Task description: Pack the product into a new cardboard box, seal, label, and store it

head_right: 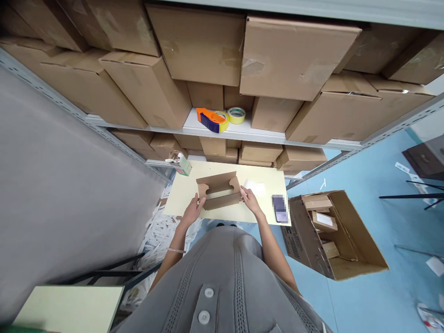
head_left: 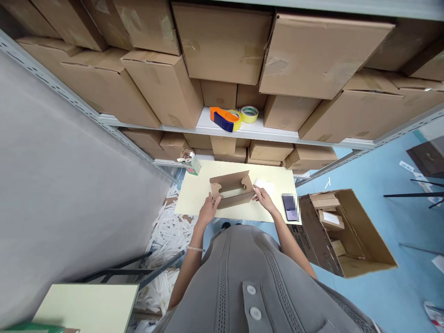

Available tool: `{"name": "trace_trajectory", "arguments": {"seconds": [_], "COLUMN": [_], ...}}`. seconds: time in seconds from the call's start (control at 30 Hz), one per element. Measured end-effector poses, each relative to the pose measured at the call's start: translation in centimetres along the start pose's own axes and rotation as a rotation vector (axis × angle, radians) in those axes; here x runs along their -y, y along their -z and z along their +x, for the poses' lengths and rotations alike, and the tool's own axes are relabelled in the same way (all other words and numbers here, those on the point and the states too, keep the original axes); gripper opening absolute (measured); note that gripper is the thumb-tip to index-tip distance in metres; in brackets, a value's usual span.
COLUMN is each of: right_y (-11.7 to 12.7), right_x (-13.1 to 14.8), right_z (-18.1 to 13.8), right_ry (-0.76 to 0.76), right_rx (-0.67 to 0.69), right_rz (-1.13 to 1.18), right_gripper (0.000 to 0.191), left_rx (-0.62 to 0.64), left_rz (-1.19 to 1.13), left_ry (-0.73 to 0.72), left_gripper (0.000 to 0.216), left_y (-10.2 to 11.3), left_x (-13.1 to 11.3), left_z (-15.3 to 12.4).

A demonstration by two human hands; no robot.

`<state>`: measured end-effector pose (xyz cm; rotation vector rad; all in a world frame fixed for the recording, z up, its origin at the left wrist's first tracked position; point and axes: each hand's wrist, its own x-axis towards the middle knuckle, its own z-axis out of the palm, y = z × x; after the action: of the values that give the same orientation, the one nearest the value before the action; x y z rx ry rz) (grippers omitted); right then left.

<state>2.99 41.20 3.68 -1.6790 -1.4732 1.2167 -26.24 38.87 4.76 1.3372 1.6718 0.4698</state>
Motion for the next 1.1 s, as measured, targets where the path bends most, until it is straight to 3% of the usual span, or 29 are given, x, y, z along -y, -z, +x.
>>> {"name": "trace_trajectory", "arguments": {"seconds": [0.33, 0.57, 0.7, 0.83, 0.97, 1.1], "right_y": [1.3, 1.4, -1.0, -3.6, -4.4, -4.4], "right_x": [0.5, 2.4, 2.9, 2.5, 2.4, 2.5], "right_z": [2.5, 3.8, 3.9, 3.4, 3.3, 3.5], "right_ry": [0.019, -0.089, -0.202, -0.285, -0.319, -0.325], "right_rx": [0.057, 0.123, 0.024, -0.111, -0.144, -0.147], "right_rz": [-0.285, -0.564, -0.794, -0.758, -0.746, -0.773], "right_gripper": [0.064, 0.068, 0.062, 0.056, 0.058, 0.056], "left_rx": [0.063, 0.035, -0.048, -0.124, -0.158, -0.439], "left_rz": [0.273, 0.334, 0.411, 0.376, 0.377, 0.578], "left_ry": [0.049, 0.019, 0.125, 0.184, 0.183, 0.057], "left_gripper": [0.078, 0.063, 0.044, 0.038, 0.043, 0.06], "left_y": [1.4, 1.9, 0.6, -1.1, -1.7, -1.5], "left_x": [-2.1, -2.3, -2.2, -2.1, -2.1, -3.4], "left_z": [0.5, 1.4, 2.1, 2.4, 2.3, 2.2]}}
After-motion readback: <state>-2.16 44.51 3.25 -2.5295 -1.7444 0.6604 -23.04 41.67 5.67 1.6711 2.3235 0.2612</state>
